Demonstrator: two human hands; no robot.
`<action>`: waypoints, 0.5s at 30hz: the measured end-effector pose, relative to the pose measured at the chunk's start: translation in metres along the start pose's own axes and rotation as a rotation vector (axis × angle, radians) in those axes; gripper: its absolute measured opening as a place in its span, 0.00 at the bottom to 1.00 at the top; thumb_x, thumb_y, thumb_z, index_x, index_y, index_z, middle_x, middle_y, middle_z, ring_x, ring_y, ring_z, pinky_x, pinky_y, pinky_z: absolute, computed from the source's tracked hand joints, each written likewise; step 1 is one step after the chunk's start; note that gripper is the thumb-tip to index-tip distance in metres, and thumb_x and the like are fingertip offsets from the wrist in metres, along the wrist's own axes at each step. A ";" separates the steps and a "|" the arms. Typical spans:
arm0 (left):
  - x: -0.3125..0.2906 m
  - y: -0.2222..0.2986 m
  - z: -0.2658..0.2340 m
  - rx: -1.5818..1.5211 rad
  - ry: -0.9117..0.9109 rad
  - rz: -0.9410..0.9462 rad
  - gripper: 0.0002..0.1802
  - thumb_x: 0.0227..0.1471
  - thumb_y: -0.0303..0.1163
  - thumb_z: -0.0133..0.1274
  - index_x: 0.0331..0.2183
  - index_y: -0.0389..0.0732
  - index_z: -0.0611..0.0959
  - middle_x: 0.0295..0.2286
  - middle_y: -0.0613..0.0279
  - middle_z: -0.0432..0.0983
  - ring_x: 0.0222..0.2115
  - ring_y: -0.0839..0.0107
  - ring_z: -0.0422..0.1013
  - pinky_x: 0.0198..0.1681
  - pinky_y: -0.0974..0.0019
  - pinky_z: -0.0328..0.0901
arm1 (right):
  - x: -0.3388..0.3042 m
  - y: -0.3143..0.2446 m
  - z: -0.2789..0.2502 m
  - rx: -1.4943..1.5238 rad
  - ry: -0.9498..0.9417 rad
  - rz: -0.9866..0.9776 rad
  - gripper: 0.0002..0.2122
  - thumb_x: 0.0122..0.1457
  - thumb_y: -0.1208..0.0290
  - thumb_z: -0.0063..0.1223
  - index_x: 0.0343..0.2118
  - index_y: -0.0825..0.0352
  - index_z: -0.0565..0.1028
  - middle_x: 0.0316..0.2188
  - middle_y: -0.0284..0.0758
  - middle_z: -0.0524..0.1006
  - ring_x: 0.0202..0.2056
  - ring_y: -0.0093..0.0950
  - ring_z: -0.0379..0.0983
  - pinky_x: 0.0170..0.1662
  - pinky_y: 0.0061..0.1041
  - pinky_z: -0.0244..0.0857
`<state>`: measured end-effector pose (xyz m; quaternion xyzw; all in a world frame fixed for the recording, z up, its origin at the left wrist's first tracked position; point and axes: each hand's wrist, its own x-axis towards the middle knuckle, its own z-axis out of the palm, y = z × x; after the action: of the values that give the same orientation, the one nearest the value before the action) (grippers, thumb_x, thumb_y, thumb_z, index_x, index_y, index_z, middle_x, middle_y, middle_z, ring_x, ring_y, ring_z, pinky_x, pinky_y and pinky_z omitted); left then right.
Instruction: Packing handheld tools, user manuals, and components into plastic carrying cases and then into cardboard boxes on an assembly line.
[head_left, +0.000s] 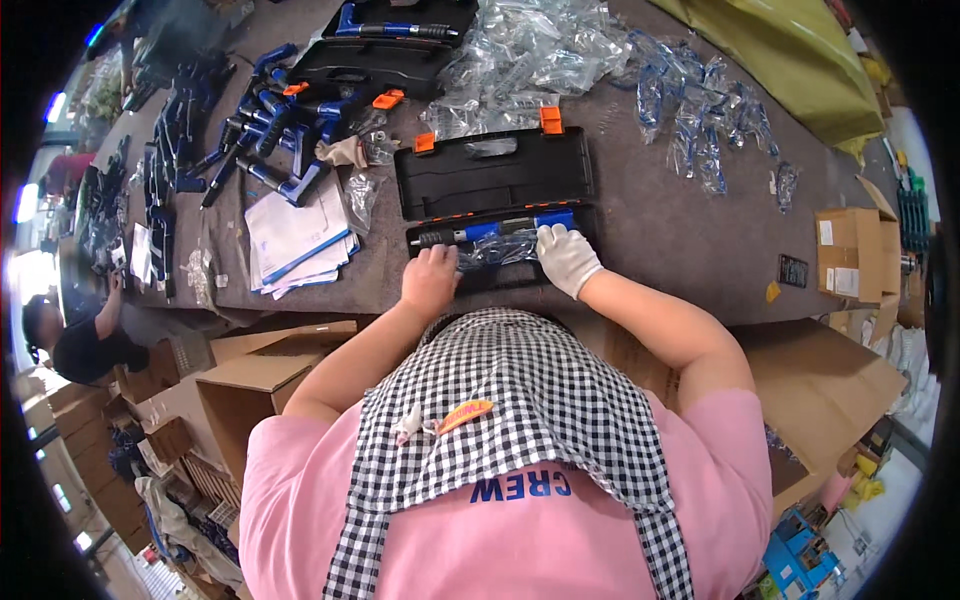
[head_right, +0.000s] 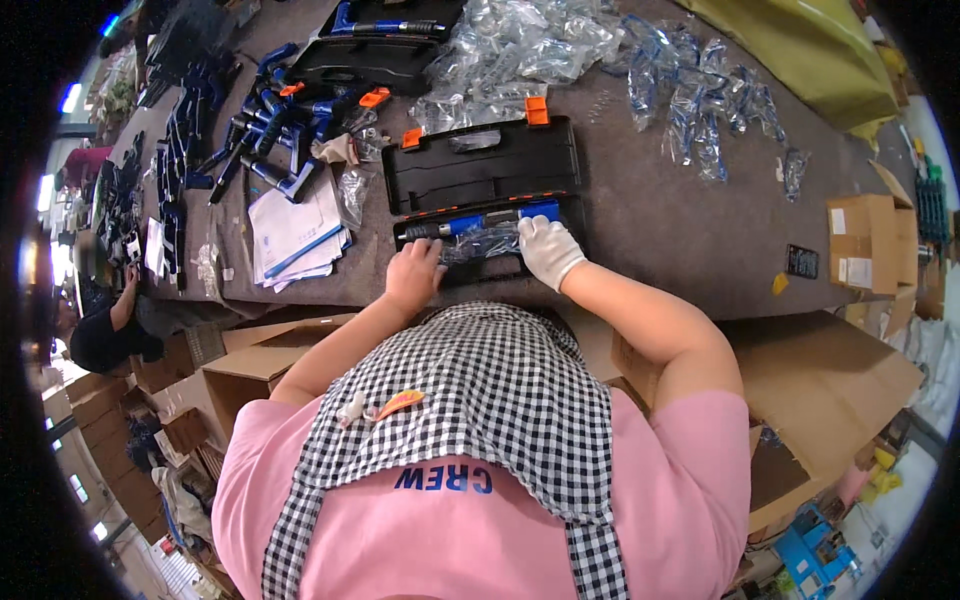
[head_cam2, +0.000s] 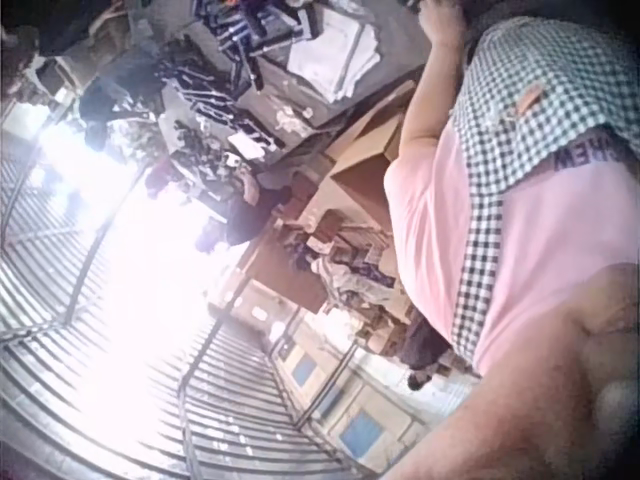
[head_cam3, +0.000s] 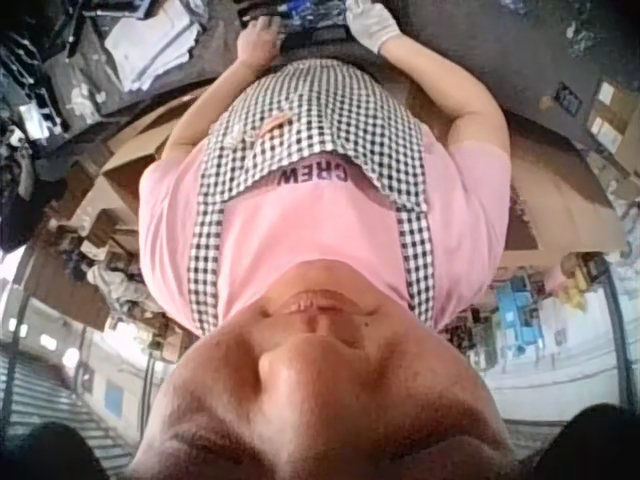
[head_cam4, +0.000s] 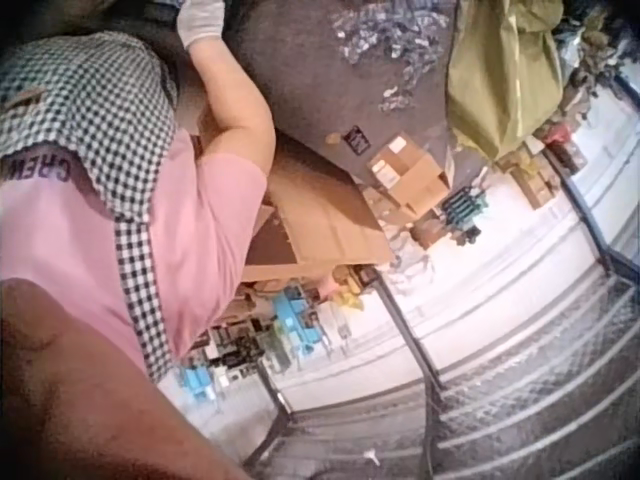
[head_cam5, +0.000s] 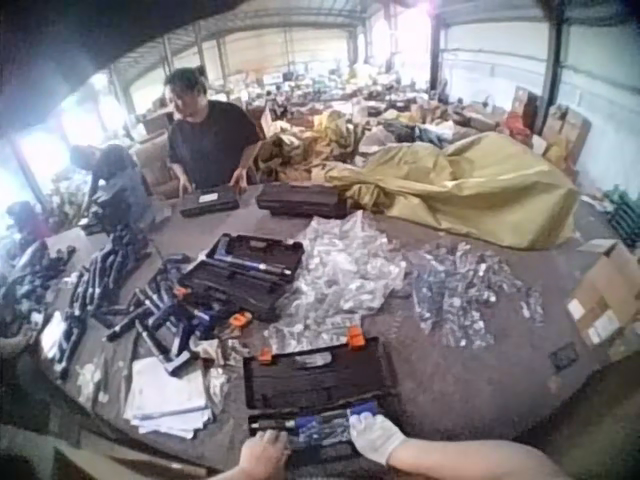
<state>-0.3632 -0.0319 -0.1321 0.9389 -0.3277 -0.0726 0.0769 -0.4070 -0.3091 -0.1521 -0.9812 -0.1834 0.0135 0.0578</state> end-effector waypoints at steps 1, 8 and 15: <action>0.001 0.005 -0.004 -0.049 0.113 0.064 0.29 0.43 0.39 0.61 0.48 0.43 0.74 0.38 0.57 0.71 0.38 0.58 0.69 0.39 0.57 0.68 | 0.000 -0.002 0.003 -0.026 0.006 0.023 0.06 0.56 0.72 0.45 0.35 0.68 0.70 0.31 0.38 0.72 0.31 0.36 0.72 0.32 0.32 0.70; 0.056 0.017 0.038 -0.190 -0.214 0.122 0.13 0.48 0.39 0.55 0.34 0.42 0.77 0.33 0.55 0.72 0.34 0.55 0.74 0.33 0.52 0.70 | 0.005 -0.020 -0.016 -0.142 -0.216 -0.071 0.09 0.56 0.72 0.43 0.39 0.65 0.72 0.37 0.35 0.72 0.40 0.31 0.68 0.42 0.26 0.61; 0.036 0.017 0.044 -0.133 0.085 0.295 0.08 0.48 0.33 0.47 0.32 0.42 0.77 0.30 0.59 0.73 0.32 0.61 0.72 0.38 0.59 0.68 | 0.001 -0.016 -0.036 -0.113 -0.369 -0.118 0.13 0.55 0.74 0.45 0.43 0.68 0.74 0.45 0.36 0.70 0.45 0.33 0.67 0.48 0.31 0.62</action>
<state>-0.3539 -0.0721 -0.1752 0.8756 -0.4529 -0.0422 0.1626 -0.4104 -0.2980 -0.1145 -0.9513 -0.2486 0.1796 -0.0313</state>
